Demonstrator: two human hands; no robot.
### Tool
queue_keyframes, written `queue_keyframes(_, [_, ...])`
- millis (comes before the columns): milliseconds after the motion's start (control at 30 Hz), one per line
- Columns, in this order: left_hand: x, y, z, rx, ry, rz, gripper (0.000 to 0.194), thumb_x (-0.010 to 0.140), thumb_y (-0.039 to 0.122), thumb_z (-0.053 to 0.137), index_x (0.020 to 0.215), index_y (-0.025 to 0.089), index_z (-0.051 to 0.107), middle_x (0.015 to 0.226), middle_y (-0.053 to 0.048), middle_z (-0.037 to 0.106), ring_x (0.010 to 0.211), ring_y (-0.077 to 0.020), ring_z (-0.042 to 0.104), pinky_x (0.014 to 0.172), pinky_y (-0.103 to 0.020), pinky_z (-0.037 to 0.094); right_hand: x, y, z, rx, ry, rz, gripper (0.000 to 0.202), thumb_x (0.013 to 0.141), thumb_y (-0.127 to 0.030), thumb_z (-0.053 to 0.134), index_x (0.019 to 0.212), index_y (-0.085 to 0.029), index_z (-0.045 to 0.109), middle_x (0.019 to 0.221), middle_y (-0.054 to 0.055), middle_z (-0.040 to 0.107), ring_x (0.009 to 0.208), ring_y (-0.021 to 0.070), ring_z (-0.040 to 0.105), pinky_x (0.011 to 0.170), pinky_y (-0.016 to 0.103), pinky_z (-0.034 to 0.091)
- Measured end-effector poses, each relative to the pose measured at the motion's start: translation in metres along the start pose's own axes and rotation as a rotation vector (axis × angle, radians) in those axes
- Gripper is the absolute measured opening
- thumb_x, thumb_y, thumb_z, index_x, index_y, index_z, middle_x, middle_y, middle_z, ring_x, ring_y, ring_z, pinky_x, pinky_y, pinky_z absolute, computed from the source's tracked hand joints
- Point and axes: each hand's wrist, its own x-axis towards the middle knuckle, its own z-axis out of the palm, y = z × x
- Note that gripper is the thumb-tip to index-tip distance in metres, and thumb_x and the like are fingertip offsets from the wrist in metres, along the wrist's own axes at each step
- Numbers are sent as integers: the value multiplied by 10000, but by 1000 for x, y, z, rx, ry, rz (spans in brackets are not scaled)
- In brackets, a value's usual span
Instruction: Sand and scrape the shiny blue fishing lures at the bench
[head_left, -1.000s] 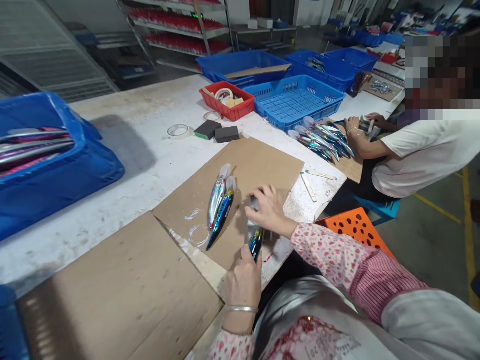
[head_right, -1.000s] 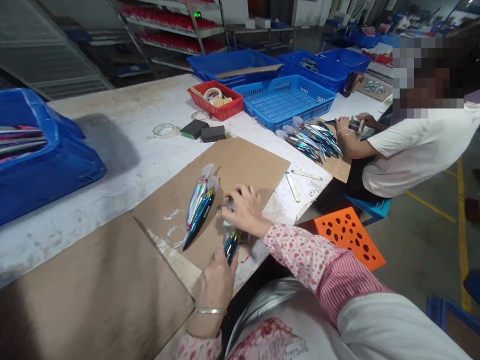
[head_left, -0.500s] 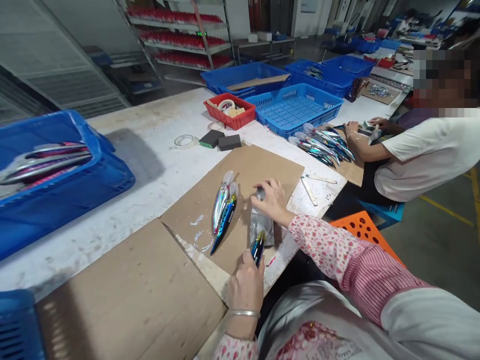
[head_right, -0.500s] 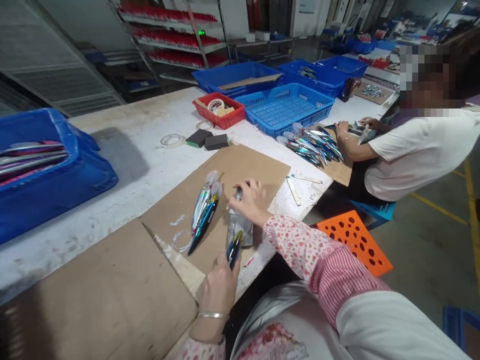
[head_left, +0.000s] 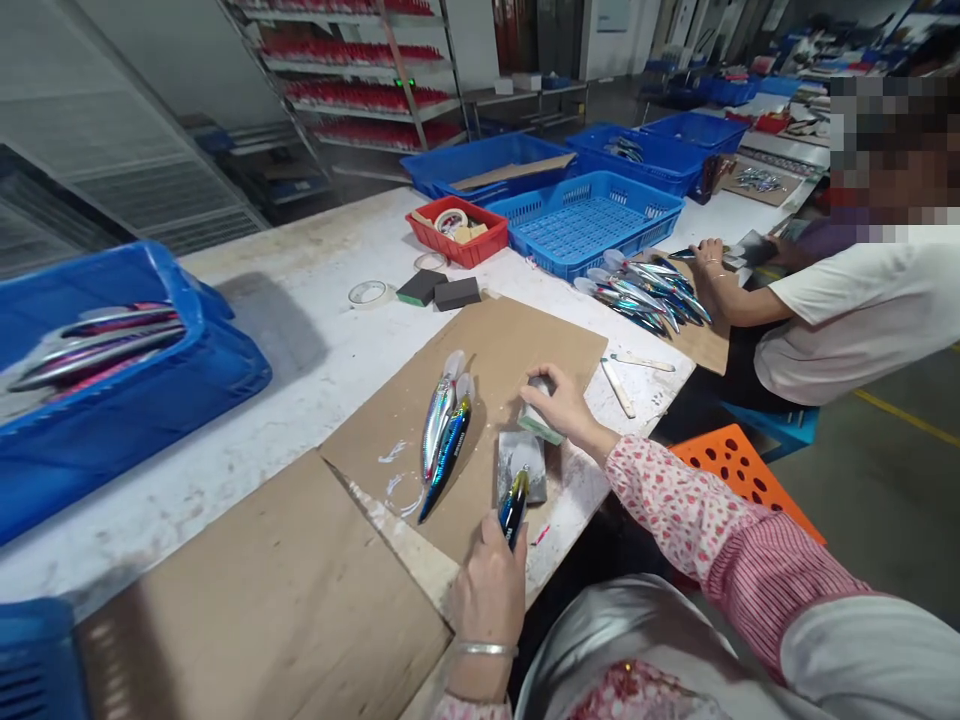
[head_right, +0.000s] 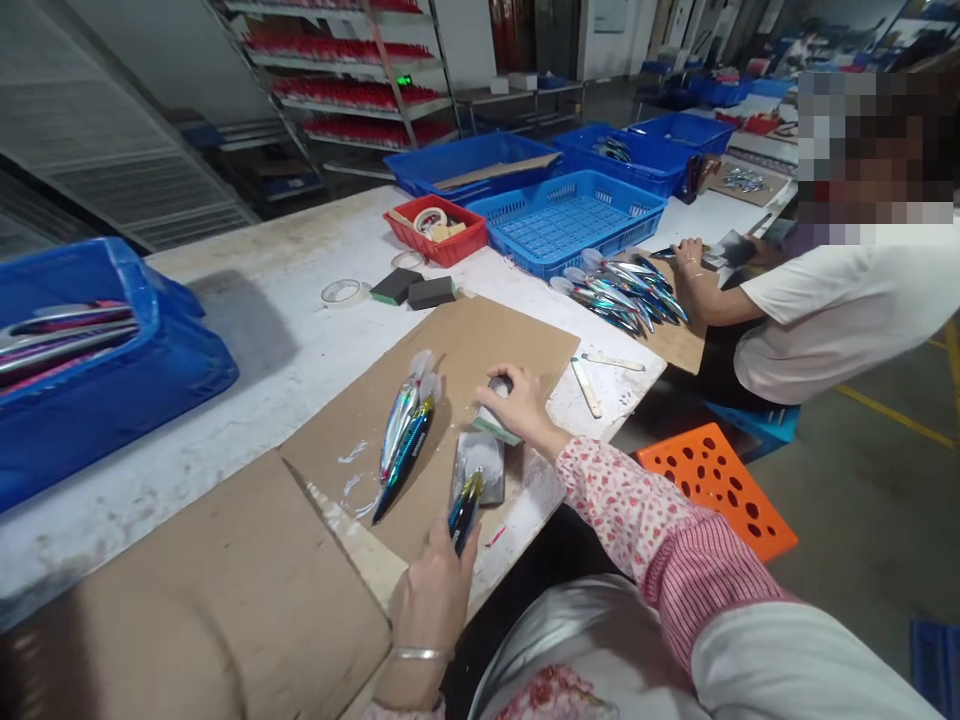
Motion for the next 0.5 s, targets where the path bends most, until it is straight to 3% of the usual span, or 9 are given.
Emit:
queue_keyframes(167, [0, -3, 2, 4, -2, 17, 418, 966, 462, 349, 1143, 140, 548, 757, -84, 709, 662, -217, 697, 505, -266, 387, -26, -3, 10, -142, -68, -75, 373, 702, -415, 754, 1012, -229, 660, 1030, 45, 583, 1024, 235, 511, 939, 400, 400])
queue_keyframes(333, [-1, -6, 1, 40, -30, 35, 448, 968, 481, 318, 1093, 135, 574, 735, -91, 700, 659, -222, 692, 515, -267, 403, -51, -9, 21, -310, -118, -179, 394, 720, -374, 728, 1080, -245, 631, 1114, 52, 549, 1082, 259, 454, 940, 418, 386])
queue_keyframes(500, [0, -7, -3, 25, -83, 37, 436, 972, 475, 311, 1095, 144, 566, 742, -83, 706, 662, -228, 697, 511, -274, 400, -44, -10, 17, -341, -164, -250, 357, 740, -345, 697, 1073, -240, 623, 1135, 51, 542, 1076, 246, 449, 906, 394, 392])
